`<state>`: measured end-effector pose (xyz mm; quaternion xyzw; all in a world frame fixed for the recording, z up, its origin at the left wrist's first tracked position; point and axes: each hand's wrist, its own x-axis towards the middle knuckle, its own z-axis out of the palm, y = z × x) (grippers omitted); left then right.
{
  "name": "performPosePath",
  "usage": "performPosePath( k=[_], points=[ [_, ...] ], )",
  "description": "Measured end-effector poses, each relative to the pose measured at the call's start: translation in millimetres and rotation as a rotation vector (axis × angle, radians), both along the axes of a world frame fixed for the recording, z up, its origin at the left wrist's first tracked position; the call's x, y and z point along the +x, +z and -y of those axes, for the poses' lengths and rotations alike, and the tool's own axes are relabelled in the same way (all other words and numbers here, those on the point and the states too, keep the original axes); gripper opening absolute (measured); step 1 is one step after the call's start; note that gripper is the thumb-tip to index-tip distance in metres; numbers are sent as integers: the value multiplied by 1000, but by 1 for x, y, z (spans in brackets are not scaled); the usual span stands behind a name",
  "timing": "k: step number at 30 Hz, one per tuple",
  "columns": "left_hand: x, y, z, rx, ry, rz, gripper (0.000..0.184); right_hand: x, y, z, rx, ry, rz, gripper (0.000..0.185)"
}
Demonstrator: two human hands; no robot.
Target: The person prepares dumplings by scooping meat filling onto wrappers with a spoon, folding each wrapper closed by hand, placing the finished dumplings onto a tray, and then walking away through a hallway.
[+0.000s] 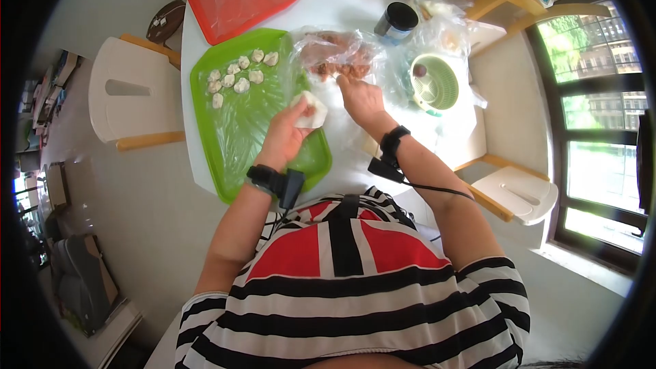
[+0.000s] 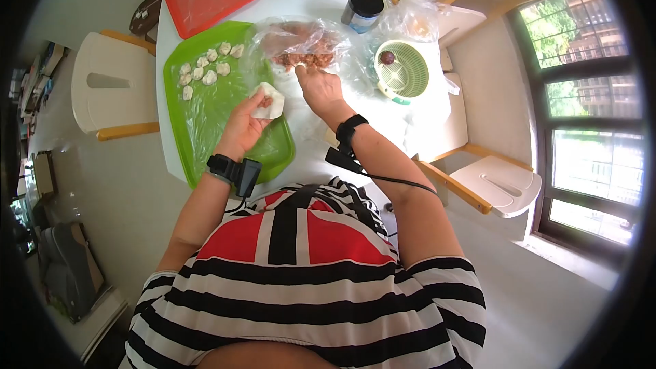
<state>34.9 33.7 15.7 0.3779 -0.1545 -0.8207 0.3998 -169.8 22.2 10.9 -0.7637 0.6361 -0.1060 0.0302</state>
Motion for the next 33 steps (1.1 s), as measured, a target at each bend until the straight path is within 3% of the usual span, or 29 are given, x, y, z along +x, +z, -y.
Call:
performPosePath(
  k=[6,12,19,22,24,28,30,32,33],
  points=[
    [2,-8,7,43,72,-100,24,-1,13,-8,166,-170,117,11],
    [-1,3,6,-3,68,32,23,-4,24,-10,121,-194,125,14],
    [2,-9,6,-26,60,110,28,-9,-11,-10,43,-157,143,18],
    [3,-10,6,11,90,48,28,-17,-9,-10,16,-202,302,14],
    [2,-8,8,24,104,16,28,-25,3,-11,318,-396,888,13],
    [1,-13,8,71,100,-63,27,-35,36,-19,567,-563,1290,15],
    [-1,-17,9,76,103,-71,28,-37,36,-20,547,-544,1269,15],
    [-2,-21,8,73,89,-94,28,-38,18,-20,253,-417,1020,17],
    [-3,-23,8,71,88,-95,28,-39,8,-19,251,-418,1020,17]
  ],
)
